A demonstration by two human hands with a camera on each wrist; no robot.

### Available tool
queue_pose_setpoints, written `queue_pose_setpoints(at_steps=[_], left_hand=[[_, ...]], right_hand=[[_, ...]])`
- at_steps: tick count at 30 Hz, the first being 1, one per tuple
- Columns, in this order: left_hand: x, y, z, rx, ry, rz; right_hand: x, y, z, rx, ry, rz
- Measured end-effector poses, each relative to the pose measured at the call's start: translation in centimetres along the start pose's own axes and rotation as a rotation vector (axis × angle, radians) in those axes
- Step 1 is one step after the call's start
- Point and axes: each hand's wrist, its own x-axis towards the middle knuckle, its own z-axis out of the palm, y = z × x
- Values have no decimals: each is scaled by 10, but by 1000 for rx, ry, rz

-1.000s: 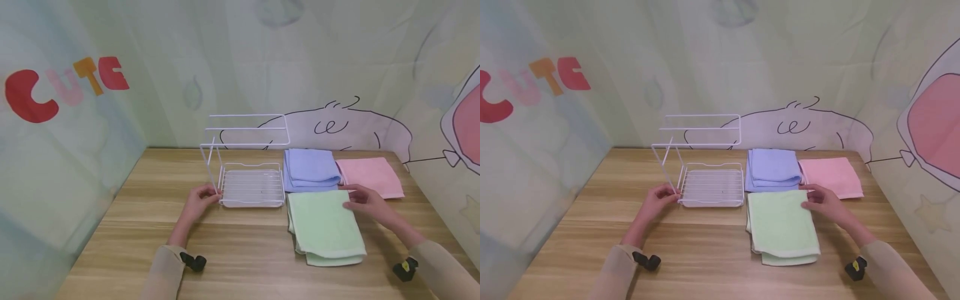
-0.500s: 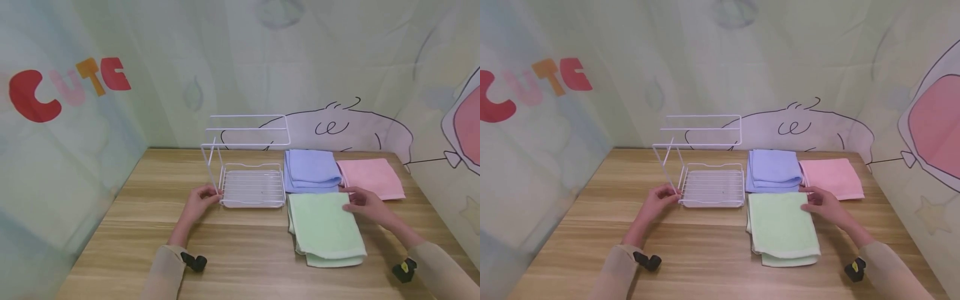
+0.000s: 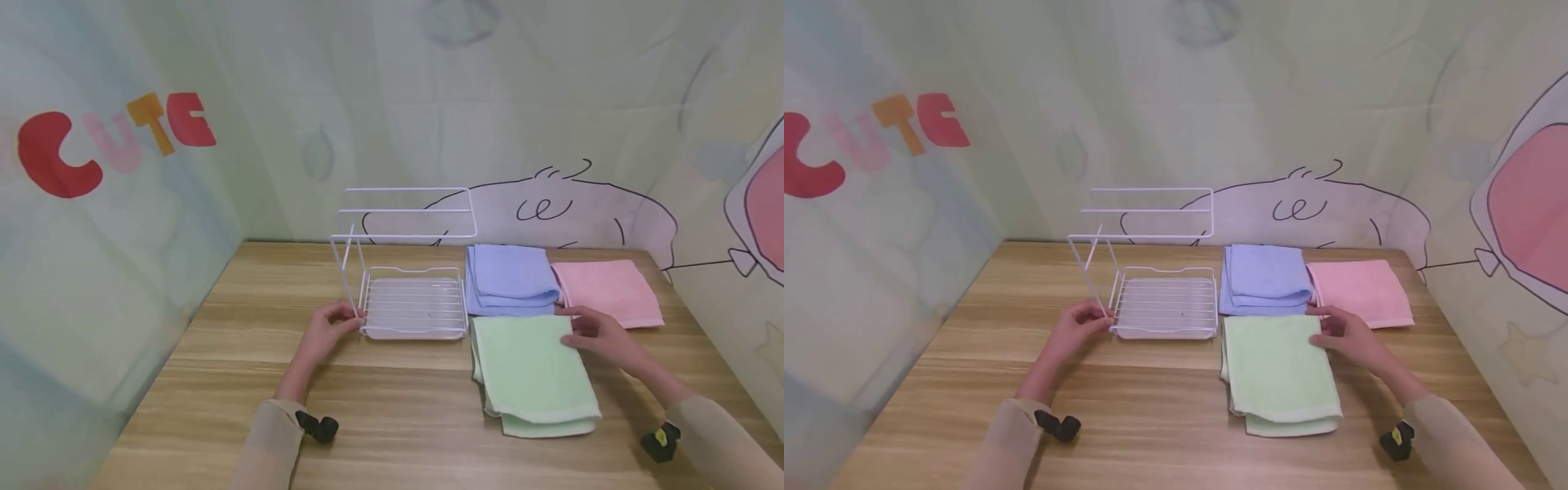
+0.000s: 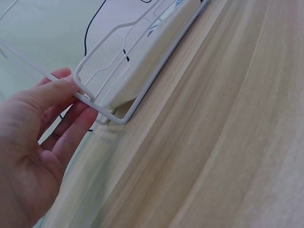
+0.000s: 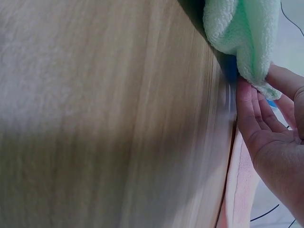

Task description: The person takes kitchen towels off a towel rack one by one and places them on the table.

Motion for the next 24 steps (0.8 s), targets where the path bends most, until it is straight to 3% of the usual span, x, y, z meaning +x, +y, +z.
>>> queue_pose_setpoints(at_steps=[24], left_hand=[[-1, 2, -1, -26, -8, 26]], right_hand=[[-4, 2, 1, 57, -6, -105]])
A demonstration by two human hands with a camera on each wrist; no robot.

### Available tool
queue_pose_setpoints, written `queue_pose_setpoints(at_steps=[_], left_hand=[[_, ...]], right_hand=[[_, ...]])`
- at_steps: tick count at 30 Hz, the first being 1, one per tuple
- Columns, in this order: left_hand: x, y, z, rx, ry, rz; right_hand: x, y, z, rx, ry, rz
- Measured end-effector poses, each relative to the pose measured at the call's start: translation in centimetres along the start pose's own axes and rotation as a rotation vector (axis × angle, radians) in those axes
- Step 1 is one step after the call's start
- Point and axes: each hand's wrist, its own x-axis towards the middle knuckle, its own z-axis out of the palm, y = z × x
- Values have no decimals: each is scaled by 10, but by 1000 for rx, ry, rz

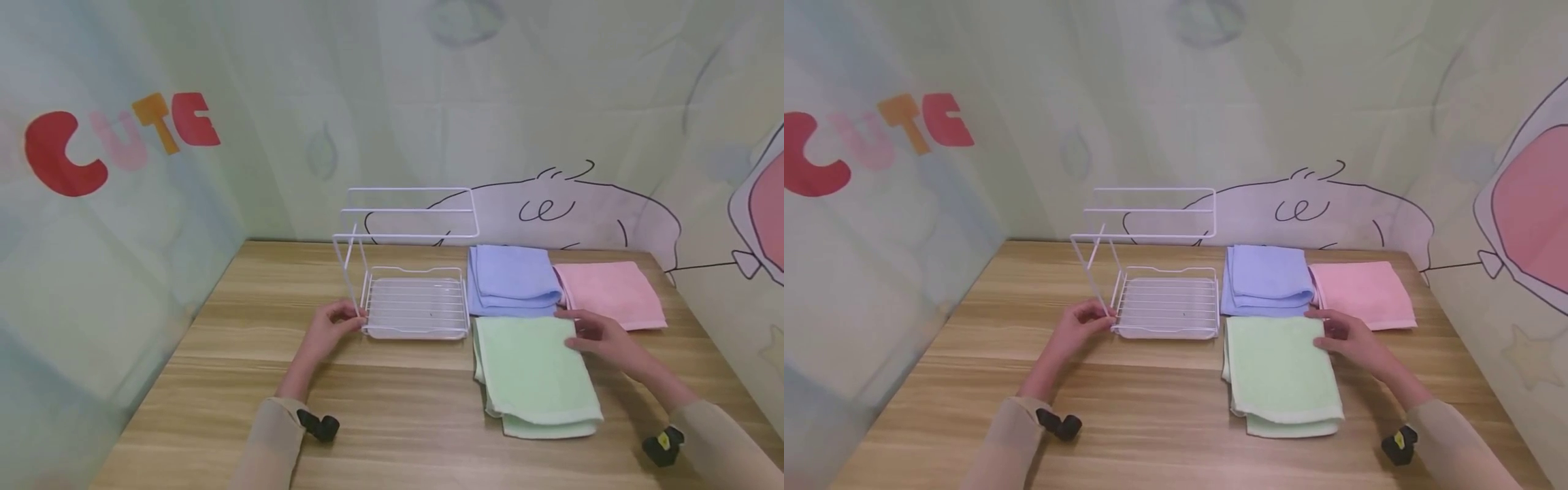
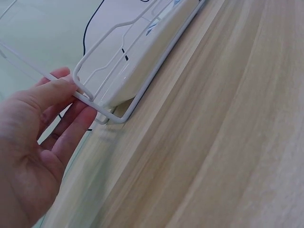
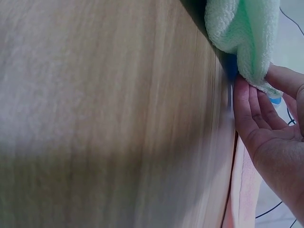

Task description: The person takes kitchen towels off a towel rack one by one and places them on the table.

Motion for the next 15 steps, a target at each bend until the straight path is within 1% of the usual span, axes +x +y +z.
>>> queue_pose_setpoints(at_steps=[7, 12, 15], left_hand=[[1, 1, 0, 2, -15, -5], [3, 2, 1, -3, -13, -10], [4, 4, 1, 10, -14, -15]], right_hand=[[0, 1, 1, -20, 1, 32], [1, 3, 0, -41, 9, 17], [1, 4, -2, -47, 8, 13]])
